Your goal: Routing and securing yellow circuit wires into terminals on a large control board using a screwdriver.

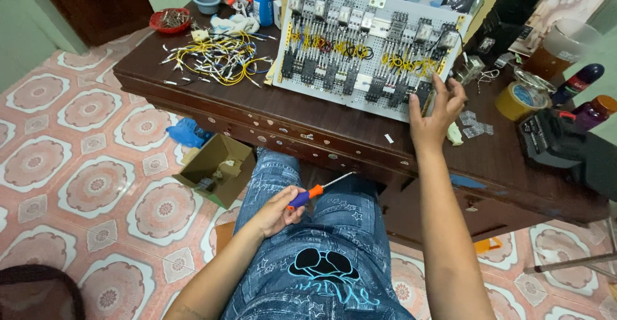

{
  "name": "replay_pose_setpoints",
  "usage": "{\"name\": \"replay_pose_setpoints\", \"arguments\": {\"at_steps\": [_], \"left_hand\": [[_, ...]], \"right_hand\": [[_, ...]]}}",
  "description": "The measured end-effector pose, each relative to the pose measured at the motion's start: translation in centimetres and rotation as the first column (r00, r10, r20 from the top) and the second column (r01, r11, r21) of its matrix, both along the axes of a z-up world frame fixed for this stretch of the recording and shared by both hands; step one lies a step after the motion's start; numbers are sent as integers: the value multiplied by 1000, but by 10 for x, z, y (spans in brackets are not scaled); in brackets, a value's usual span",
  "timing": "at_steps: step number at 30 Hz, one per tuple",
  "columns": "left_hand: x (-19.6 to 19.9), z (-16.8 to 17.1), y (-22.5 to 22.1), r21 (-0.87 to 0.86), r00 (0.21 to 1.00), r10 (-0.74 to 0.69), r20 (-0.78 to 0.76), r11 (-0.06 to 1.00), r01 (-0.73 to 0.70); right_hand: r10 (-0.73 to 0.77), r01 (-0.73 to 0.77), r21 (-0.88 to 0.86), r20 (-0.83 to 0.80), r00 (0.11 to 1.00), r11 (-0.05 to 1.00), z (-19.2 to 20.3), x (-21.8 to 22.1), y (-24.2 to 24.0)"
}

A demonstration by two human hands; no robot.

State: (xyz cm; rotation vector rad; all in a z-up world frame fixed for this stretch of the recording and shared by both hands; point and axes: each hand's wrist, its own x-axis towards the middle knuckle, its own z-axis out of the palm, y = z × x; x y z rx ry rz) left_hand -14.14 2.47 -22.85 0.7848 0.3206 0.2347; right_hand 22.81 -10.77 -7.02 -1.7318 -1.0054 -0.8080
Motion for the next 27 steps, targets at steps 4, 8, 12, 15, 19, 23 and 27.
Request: {"name": "replay_pose_setpoints", "arguments": {"at_steps": [4,8,12,15,19,23,27], "left_hand": [[2,-4,1,45,1000,-19,-8,999,19],[2,-3,3,45,1000,-22,-18,999,23],[1,4,-1,48,1000,-7,-17,999,8],[2,-1,1,77,999,-15,-41,997,18],[4,0,1,68,999,-3,-41,998,6],[4,-1,1,66,999,4,-44,998,-1],[3,-2,0,76,999,8,-39,997,-5]], "right_hand": [[-55,55,-2,31,998,998,1,-3,3],[-90,91,-9,33,995,996,4,-9,2],[-169,171,-40,40,985,985,10,-2,5],[-214,215,-49,13,977,975,11,6,7],[-226,229,-62,44,973,971,15,20,6],[-198,226,-122,208,958,966,26,34,3],[-212,301,-173,403,890,938,45,42,-7]]}}
